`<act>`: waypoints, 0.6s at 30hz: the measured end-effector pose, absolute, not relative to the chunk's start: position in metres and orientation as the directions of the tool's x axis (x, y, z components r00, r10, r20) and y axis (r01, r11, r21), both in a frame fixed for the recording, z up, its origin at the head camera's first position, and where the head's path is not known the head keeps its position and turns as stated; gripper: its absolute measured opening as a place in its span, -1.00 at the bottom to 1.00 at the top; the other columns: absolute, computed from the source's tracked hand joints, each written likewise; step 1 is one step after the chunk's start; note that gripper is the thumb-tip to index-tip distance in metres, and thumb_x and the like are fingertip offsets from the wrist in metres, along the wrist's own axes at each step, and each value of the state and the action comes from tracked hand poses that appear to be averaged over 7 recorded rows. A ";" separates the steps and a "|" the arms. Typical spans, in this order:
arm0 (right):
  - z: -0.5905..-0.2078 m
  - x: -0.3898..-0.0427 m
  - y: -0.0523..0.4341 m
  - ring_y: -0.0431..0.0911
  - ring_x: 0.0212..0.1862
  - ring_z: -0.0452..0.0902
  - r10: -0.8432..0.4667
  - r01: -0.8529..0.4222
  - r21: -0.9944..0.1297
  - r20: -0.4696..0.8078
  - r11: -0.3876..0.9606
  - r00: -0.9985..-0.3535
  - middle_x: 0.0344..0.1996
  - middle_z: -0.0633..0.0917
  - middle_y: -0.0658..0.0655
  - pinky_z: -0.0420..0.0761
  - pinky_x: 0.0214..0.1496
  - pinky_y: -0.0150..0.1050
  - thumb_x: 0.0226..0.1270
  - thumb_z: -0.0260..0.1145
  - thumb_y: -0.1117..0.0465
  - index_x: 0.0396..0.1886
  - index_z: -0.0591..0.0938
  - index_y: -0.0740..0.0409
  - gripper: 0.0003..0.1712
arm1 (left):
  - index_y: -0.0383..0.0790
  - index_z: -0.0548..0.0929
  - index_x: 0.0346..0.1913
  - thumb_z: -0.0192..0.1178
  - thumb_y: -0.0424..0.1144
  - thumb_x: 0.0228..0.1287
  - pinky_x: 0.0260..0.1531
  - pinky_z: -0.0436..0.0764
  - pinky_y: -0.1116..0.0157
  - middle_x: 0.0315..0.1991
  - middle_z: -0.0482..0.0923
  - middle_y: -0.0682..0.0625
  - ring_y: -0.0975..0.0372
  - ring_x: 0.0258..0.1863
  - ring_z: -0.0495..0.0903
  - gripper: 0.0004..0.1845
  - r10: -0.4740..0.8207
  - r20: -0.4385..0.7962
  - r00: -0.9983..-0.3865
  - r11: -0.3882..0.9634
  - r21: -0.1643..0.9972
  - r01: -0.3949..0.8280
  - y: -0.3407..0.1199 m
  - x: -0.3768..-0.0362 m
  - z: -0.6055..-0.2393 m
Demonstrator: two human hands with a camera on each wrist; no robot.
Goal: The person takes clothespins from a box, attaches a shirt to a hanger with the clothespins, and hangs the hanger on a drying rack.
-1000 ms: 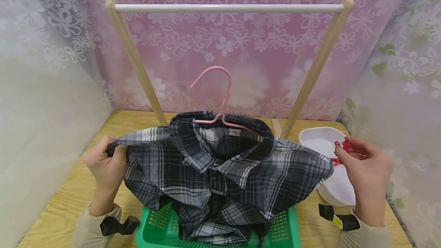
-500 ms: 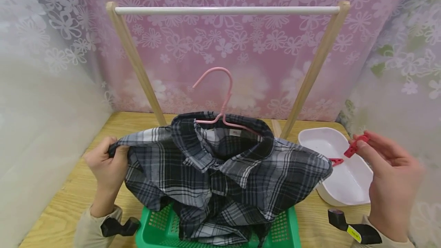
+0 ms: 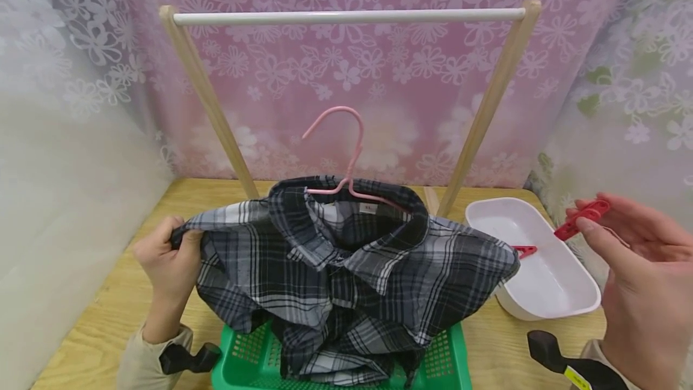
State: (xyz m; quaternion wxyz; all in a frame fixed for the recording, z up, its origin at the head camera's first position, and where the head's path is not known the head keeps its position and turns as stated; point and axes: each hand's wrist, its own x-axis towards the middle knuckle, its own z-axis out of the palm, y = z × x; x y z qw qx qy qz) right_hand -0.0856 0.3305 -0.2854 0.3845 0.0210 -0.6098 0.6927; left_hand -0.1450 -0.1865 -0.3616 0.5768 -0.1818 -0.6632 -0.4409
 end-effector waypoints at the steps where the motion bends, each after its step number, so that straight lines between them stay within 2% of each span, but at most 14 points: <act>1: -0.285 -0.085 0.331 -0.11 -0.12 0.65 0.483 -0.579 -0.815 0.523 0.041 -0.702 -0.14 0.72 0.17 0.36 0.28 -0.39 0.24 0.12 0.68 0.14 0.54 0.50 -0.55 | -0.23 0.20 -0.74 0.22 0.26 0.21 -0.72 -0.13 0.49 -0.75 -0.05 0.11 0.41 -0.76 -0.14 -0.27 -0.269 0.925 -0.267 0.546 0.375 0.749 -0.186 -0.145 -0.362; 4: -0.283 -0.086 0.331 -0.06 -0.21 0.71 0.384 -0.681 -0.728 0.609 -0.078 -0.694 -0.20 0.73 0.26 0.49 0.14 -0.41 0.20 -0.02 0.75 0.10 0.48 0.65 -0.55 | -0.24 0.20 -0.74 0.23 0.26 0.21 -0.71 -0.12 0.49 -0.75 -0.05 0.11 0.41 -0.75 -0.13 -0.28 -0.270 0.924 -0.269 0.545 0.377 0.749 -0.186 -0.145 -0.362; 6: -0.280 -0.085 0.327 -0.04 -0.23 0.71 0.354 -0.685 -0.720 0.616 -0.109 -0.704 -0.20 0.72 0.28 0.54 0.06 -0.42 0.19 -0.06 0.76 0.10 0.49 0.65 -0.53 | -0.24 0.22 -0.74 0.23 0.25 0.22 -0.71 -0.11 0.49 -0.75 -0.04 0.11 0.41 -0.76 -0.12 -0.28 -0.269 0.924 -0.273 0.540 0.380 0.751 -0.186 -0.144 -0.363; 12: -0.267 -0.083 0.310 0.05 -0.22 0.71 0.273 -0.677 -0.711 0.624 -0.190 -0.732 -0.16 0.70 0.37 0.60 0.02 -0.36 0.22 -0.05 0.74 0.11 0.44 0.72 -0.56 | -0.24 0.23 -0.73 0.23 0.24 0.22 -0.73 -0.10 0.49 -0.76 -0.03 0.12 0.41 -0.78 -0.12 -0.30 -0.262 0.922 -0.283 0.537 0.383 0.751 -0.186 -0.144 -0.363; 18: -0.255 -0.082 0.297 0.10 -0.14 0.70 0.099 -0.684 -0.684 0.685 -0.255 -0.722 -0.08 0.67 0.42 0.60 0.05 -0.30 0.30 -0.02 0.71 0.17 0.36 0.77 -0.58 | -0.23 0.24 -0.73 0.24 0.23 0.23 -0.74 -0.09 0.49 -0.76 -0.01 0.13 0.42 -0.78 -0.11 -0.31 -0.254 0.923 -0.289 0.545 0.383 0.745 -0.187 -0.143 -0.363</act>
